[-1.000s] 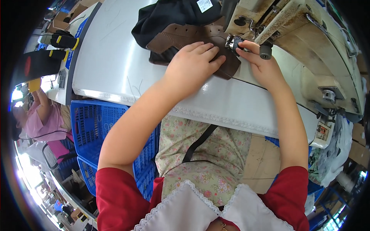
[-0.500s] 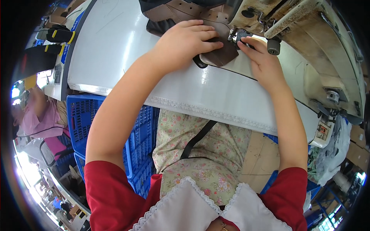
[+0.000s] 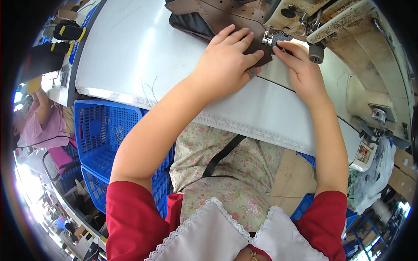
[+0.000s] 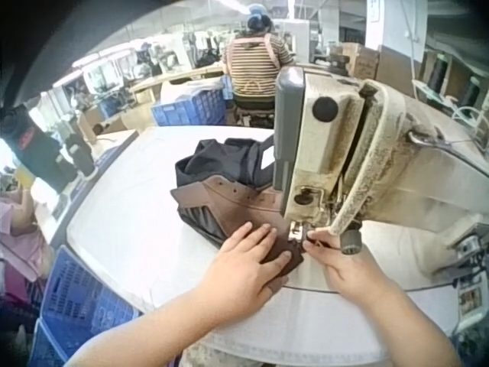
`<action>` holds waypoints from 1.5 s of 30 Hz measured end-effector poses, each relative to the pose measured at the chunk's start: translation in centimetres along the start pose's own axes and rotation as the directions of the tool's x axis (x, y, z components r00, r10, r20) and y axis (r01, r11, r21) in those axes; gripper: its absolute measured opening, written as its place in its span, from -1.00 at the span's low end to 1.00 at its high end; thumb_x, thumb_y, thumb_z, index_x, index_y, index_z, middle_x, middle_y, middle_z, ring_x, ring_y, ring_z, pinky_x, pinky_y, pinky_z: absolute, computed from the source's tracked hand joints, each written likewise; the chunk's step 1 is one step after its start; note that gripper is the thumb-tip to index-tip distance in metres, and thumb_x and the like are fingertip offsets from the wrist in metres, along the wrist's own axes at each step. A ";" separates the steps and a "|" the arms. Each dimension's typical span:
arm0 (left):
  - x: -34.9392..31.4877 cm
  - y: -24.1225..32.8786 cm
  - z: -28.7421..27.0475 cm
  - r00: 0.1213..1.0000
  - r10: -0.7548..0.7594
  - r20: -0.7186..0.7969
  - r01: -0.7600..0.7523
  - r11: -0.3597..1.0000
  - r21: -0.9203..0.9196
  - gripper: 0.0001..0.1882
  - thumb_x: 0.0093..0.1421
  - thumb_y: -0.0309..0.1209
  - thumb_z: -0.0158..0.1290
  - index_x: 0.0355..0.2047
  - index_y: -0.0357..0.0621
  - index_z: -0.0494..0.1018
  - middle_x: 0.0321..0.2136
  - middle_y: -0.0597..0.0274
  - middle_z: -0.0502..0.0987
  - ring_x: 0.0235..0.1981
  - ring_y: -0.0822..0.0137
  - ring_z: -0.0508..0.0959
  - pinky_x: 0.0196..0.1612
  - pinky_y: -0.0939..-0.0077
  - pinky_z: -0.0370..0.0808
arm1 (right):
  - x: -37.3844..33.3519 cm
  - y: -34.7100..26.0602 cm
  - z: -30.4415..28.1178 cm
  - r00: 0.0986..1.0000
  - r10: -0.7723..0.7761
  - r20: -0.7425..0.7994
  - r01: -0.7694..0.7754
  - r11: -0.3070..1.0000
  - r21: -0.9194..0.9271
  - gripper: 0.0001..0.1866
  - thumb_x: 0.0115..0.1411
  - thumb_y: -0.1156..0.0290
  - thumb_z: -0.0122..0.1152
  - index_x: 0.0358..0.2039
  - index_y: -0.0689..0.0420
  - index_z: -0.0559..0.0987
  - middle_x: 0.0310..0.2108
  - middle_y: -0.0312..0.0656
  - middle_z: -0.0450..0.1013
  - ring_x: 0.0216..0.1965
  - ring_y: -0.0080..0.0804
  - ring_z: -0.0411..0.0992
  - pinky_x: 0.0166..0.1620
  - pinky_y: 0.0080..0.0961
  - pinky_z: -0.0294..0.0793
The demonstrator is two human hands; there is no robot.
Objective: Operate a sewing machine to stitch leather components of a shoe upper.
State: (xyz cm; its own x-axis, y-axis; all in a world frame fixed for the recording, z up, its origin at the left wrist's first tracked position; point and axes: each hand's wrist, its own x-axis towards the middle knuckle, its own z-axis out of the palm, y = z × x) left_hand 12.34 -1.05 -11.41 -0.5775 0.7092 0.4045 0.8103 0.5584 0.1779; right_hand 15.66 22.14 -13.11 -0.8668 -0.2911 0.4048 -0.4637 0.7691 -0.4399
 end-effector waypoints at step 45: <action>1.4 -3.4 1.3 0.999 0.036 0.003 -0.035 0.990 -0.134 -0.70 0.19 -0.46 0.01 -0.07 -0.14 0.56 0.15 0.01 0.38 0.26 0.13 0.25 0.33 0.13 0.09 | 1.3 0.0 0.8 0.991 -0.100 -0.089 0.091 0.991 -0.096 -0.63 0.02 0.69 0.05 -0.15 0.14 0.60 -0.16 -0.11 0.50 -0.15 -0.09 0.47 -0.09 -0.29 0.47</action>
State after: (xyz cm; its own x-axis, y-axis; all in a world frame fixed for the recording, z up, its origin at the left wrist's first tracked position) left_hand 8.66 -1.37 -12.56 -0.5486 0.7298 0.4080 0.8359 0.4707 0.2822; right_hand 14.39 21.28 -13.26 -0.7965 -0.3144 0.5164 -0.5209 0.7904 -0.3222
